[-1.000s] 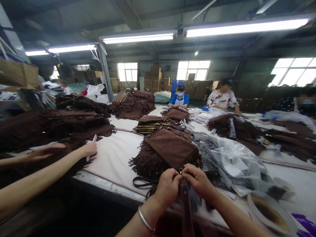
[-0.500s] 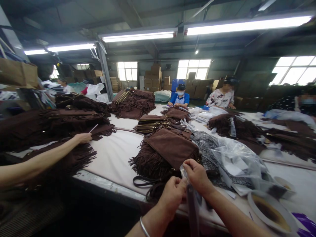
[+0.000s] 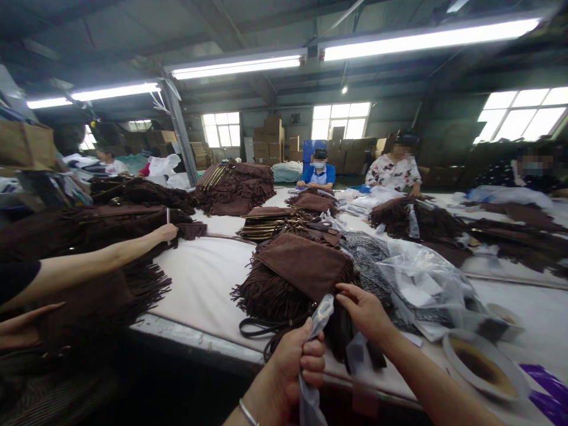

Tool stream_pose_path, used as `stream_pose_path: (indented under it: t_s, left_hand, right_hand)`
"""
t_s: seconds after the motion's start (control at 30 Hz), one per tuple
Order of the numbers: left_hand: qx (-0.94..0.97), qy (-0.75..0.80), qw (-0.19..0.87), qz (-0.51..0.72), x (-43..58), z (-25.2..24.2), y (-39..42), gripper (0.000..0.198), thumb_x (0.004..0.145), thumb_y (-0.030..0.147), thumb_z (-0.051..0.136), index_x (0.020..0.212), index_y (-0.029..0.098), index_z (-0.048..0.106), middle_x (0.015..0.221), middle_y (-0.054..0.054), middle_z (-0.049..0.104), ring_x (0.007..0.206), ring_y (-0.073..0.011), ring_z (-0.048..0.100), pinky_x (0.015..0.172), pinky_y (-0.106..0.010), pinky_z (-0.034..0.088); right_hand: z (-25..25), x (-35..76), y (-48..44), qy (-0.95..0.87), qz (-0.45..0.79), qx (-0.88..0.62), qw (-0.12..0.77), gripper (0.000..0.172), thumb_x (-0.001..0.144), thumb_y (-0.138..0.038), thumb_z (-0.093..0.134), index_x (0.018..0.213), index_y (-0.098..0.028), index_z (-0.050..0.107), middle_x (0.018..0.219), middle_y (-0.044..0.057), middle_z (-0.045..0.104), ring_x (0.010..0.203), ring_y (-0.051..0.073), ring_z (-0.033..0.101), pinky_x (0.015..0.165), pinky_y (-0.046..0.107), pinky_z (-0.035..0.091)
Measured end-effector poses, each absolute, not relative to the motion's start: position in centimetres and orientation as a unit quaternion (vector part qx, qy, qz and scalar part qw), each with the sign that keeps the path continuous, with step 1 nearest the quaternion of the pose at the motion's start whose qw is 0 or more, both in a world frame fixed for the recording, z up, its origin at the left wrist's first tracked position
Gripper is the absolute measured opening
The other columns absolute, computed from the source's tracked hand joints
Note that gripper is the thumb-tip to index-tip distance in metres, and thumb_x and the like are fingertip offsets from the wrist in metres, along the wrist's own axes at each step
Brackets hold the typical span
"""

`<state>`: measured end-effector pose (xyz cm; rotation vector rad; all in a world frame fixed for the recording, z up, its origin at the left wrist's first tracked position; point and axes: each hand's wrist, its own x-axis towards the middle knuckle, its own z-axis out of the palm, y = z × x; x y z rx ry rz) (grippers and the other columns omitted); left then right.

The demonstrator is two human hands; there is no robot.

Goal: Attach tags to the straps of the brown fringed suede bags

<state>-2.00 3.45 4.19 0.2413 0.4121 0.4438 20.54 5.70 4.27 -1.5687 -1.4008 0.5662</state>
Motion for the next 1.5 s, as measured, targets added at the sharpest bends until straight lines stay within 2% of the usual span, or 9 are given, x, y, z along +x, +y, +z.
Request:
stream_pose_path:
  t_s: [0.1, 0.27, 0.47, 0.67, 0.83, 0.93, 1.03, 1.27, 1.5]
  left_hand:
    - [0.101, 0.150, 0.961, 0.208, -2.0, 4.0, 3.5, 0.031, 0.093, 0.042, 0.052, 0.082, 0.013, 0.055, 0.050, 0.012, 0.018, 0.036, -0.0013, 0.014, 0.040, -0.014, 0.011]
    - [0.105, 0.136, 0.963, 0.208, -0.9, 4.2, 2.9, 0.030, 0.092, 0.041, 0.053, 0.079, 0.014, 0.057, 0.047, 0.012, 0.017, 0.036, -0.0023, 0.011, 0.041, -0.015, 0.010]
    - [0.124, 0.140, 0.964, 0.189, -0.5, 4.3, 2.6, 0.026, 0.089, 0.038, 0.057, 0.076, 0.015, 0.057, 0.045, 0.012, 0.017, 0.037, -0.0032, 0.008, 0.041, -0.017, 0.011]
    - [0.160, 0.194, 0.953, 0.167, -0.6, 3.8, 3.0, 0.037, 0.092, 0.048, 0.048, 0.074, 0.017, 0.056, 0.043, 0.011, 0.020, 0.036, -0.0040, 0.009, 0.040, -0.018, 0.014]
    - [0.219, 0.287, 0.916, 0.176, 0.3, 2.5, 3.2, 0.054, 0.092, 0.064, 0.034, 0.071, 0.018, 0.055, 0.040, 0.011, 0.017, 0.034, -0.0049, 0.006, 0.035, -0.018, 0.014]
    - [0.245, 0.323, 0.894, 0.188, 0.3, 1.8, 3.4, 0.055, 0.089, 0.067, 0.036, 0.073, 0.018, 0.056, 0.041, 0.011, 0.020, 0.034, -0.0051, 0.008, 0.034, -0.017, 0.016]
    - [0.217, 0.271, 0.920, 0.182, -0.4, 1.8, 3.7, 0.053, 0.091, 0.064, 0.037, 0.074, 0.018, 0.056, 0.041, 0.011, 0.019, 0.035, -0.0046, 0.005, 0.034, -0.017, 0.016]
    - [0.153, 0.133, 0.961, 0.186, -1.7, 3.3, 3.3, 0.048, 0.091, 0.060, 0.042, 0.087, 0.015, 0.059, 0.045, 0.014, 0.014, 0.039, -0.0022, -0.008, 0.034, -0.013, 0.005]
    - [0.219, 0.129, 0.943, 0.217, -1.8, 2.3, 2.9, 0.040, 0.090, 0.055, 0.053, 0.082, 0.016, 0.060, 0.040, 0.012, 0.023, 0.033, -0.0027, 0.004, 0.033, -0.015, 0.017]
  right_hand:
    - [4.3, 20.1, 3.6, -0.547, 0.221, -0.651, 0.477, 0.031, 0.081, -0.043, 0.061, 0.098, -0.021, 0.072, 0.098, 0.008, 0.074, 0.096, 0.027, 0.065, 0.091, 0.040, 0.046]
    - [4.5, 17.3, 3.0, -0.483, 0.380, -0.602, 0.510, 0.034, 0.079, -0.046, 0.061, 0.095, -0.018, 0.071, 0.086, 0.006, 0.074, 0.079, 0.024, 0.067, 0.073, 0.034, 0.052]
    - [6.2, 16.5, 4.0, -0.555, 0.332, -0.575, 0.501, 0.027, 0.077, -0.037, 0.063, 0.096, -0.019, 0.071, 0.091, 0.005, 0.074, 0.087, 0.023, 0.067, 0.083, 0.033, 0.050]
    - [7.2, 16.9, 4.7, -0.531, 0.434, -0.548, 0.480, 0.026, 0.071, -0.035, 0.067, 0.088, -0.017, 0.072, 0.081, 0.004, 0.074, 0.076, 0.019, 0.066, 0.075, 0.031, 0.050]
    - [7.5, 17.3, 5.1, -0.469, 0.518, -0.543, 0.465, 0.025, 0.067, -0.035, 0.072, 0.083, -0.016, 0.071, 0.056, -0.003, 0.062, 0.044, 0.008, 0.043, 0.043, 0.022, 0.032]
    - [7.3, 17.6, 5.2, -0.440, 0.562, -0.535, 0.452, 0.022, 0.065, -0.036, 0.073, 0.074, -0.017, 0.066, 0.041, -0.009, 0.043, 0.037, 0.006, 0.028, 0.038, 0.021, 0.017]
    - [6.9, 17.9, 5.1, -0.443, 0.596, -0.504, 0.442, 0.024, 0.066, -0.038, 0.072, 0.073, -0.018, 0.061, 0.040, -0.011, 0.035, 0.038, 0.006, 0.024, 0.039, 0.022, 0.014]
    - [5.6, 20.2, 5.5, -0.638, 0.392, -0.522, 0.409, 0.016, 0.076, -0.032, 0.060, 0.068, -0.019, 0.059, 0.053, -0.006, 0.045, 0.051, 0.010, 0.037, 0.050, 0.023, 0.030]
    - [6.6, 22.0, 5.5, -0.642, 0.291, -0.549, 0.449, 0.014, 0.081, -0.027, 0.056, 0.070, -0.019, 0.060, 0.066, -0.003, 0.053, 0.068, 0.015, 0.047, 0.067, 0.027, 0.039]
